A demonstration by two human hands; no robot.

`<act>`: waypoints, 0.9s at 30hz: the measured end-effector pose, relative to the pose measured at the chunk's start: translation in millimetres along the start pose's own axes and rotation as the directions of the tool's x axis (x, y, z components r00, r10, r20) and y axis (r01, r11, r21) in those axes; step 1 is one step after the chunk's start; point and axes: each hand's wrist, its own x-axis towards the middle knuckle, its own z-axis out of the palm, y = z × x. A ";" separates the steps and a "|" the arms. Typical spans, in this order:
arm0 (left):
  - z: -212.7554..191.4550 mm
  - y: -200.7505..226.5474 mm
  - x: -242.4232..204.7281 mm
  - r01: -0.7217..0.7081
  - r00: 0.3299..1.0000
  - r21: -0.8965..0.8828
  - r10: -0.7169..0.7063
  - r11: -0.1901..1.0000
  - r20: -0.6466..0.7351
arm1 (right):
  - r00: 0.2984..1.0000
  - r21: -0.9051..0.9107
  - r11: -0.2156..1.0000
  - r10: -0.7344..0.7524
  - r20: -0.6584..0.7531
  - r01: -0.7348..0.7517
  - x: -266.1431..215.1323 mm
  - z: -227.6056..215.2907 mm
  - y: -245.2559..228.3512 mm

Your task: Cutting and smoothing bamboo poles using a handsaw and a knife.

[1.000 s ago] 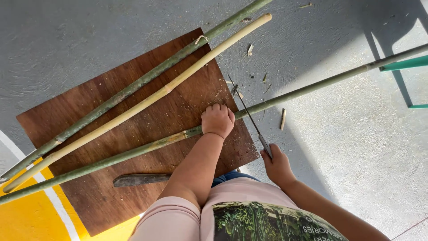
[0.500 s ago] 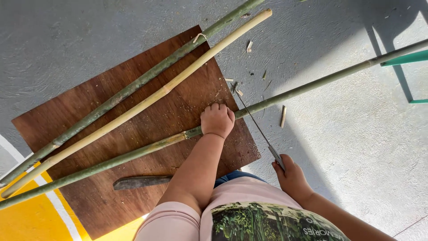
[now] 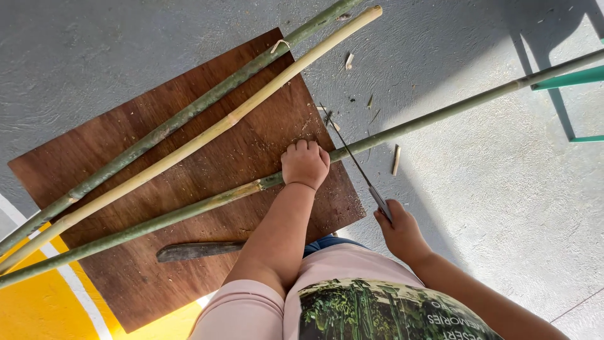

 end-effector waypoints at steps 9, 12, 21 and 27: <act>4.1 -1.7 0.4 -0.029 0.999 -0.011 0.029 1.000 -0.040 | 1.000 -0.008 1.000 -0.017 -0.016 0.017 50.0 14.5 -23.1; 1.6 -2.5 -0.4 -0.028 0.999 -0.012 0.027 1.000 -0.028 | 0.995 -0.019 0.996 -0.090 -0.043 0.089 74.9 23.0 -32.8; 0.6 -1.2 -5.9 -0.012 1.000 -0.004 0.012 1.000 -0.012 | 0.999 -0.033 0.999 0.024 0.032 -0.023 -18.5 -17.5 5.3; 0.6 0.0 -0.8 -0.024 0.999 0.010 0.023 1.000 0.046 | 1.000 -0.008 1.000 0.011 -0.001 -0.011 44.7 10.4 -28.5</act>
